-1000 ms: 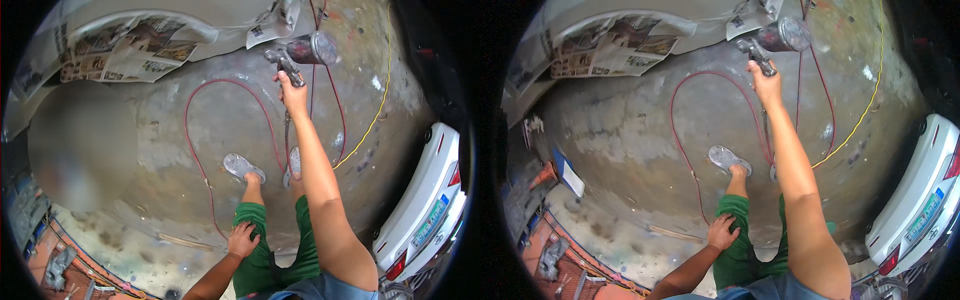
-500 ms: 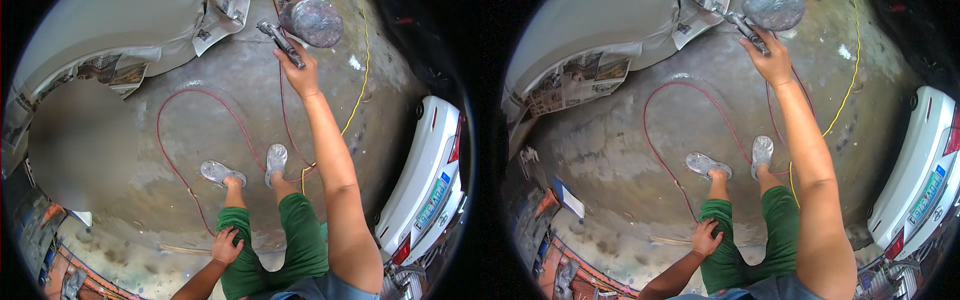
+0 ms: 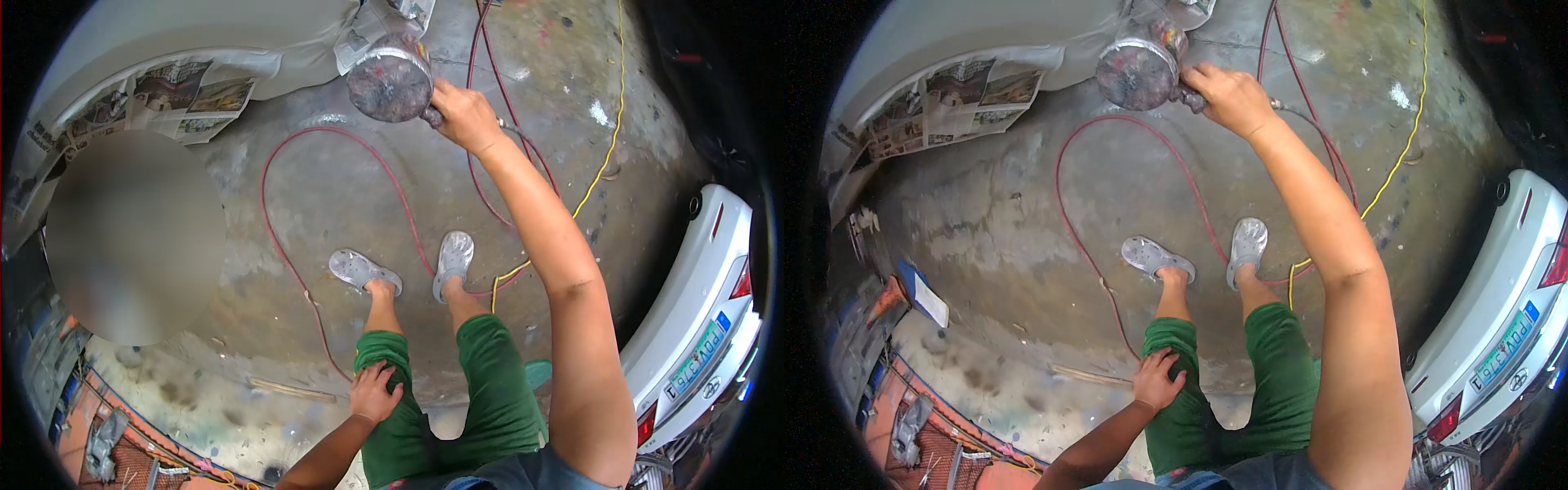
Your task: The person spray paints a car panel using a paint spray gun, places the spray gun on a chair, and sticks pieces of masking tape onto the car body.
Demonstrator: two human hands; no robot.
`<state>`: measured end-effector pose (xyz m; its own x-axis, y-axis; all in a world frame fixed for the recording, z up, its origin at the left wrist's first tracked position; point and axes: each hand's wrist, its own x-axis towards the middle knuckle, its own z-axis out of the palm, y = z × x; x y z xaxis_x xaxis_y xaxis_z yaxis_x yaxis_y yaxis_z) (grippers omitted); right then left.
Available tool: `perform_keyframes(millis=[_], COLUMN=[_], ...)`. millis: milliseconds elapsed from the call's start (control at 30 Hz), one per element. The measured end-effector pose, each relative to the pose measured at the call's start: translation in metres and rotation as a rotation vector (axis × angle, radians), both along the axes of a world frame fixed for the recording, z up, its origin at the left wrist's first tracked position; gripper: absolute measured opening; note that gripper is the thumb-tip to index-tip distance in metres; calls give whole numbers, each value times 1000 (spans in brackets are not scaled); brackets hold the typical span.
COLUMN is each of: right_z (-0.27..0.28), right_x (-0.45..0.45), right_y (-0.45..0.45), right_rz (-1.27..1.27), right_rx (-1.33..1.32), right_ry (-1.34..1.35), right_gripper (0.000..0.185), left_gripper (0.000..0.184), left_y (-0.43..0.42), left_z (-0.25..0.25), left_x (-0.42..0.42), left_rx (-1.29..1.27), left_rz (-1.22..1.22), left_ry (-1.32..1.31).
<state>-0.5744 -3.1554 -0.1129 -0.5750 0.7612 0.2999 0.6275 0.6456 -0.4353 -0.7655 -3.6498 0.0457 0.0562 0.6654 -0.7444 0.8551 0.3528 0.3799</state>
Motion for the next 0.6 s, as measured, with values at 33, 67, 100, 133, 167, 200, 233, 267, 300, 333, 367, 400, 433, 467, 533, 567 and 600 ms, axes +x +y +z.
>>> perform_keyframes(millis=[33, 67, 100, 133, 167, 200, 233, 267, 300, 333, 367, 400, 433, 467, 533, 567, 600], right_z=[0, -1, -4, -1, 2, 9, 14, 16, 16, 11, 3, 6, 9, 15, 25, 29, 32], right_x=[-1, -3, -5, -11, -18, -28, -39, -51, -66, -81, -98, -114, -131, -147, -178, -192, -204], right_y=[-9, -19, -31, -41, -50, -58, -63, -67, -71, -74, -77, -77, -81, -84, -89, -92, -95], right_rz=[4, -34, -71, -106, -181, -254, -329, -406, -483, -561, -617, -644, -674, -705, -696, -674, -653], right_rx=[-50, -80, -109, -141, -207, -273, -340, -347, -352, -357, -404, -431, -460, -490, -584, -596, -608], right_ry=[-6, 13, 33, 53, 113, 173, 231, 297, 362, 429, 487, 523, 559, 594, 625, 632, 639], right_gripper=[37, 36, 34, 33, 34, 35, 37, 38, 40, 41, 44, 46, 48, 50, 51, 50, 50], left_gripper=[43, 43, 43, 44, 44, 45, 45, 44, 44, 44, 44, 43, 43, 43, 43, 43, 43], left_y=[-2, -2, -3, -2, -1, -2, -3, -4, -4, -5, -7, -8, -10, -12, -16, -17, -19], left_z=[0, 0, 0, 1, 2, 3, 4, 5, 5, 5, 6, 6, 6, 5, 5, 4, 4], left_x=[0, 1, 1, 1, 2, 1, 0, -2, -3, -5, -8, -10, -14, -17, -23, -26, -29], left_rx=[-8, -13, -18, -43, -69, -94, -84, -74, -63, -68, -73, -78, -75, -72, -51, -32, -13], left_rz=[0, 3, 8, 7, 7, 8, 12, 15, 17, 29, 40, 51, 61, 70, 84, 88, 90], left_ry=[3, 6, 9, 11, 14, 18, 21, 21, 20, 19, 19, 19, 13, 8, 0, -2, -4])
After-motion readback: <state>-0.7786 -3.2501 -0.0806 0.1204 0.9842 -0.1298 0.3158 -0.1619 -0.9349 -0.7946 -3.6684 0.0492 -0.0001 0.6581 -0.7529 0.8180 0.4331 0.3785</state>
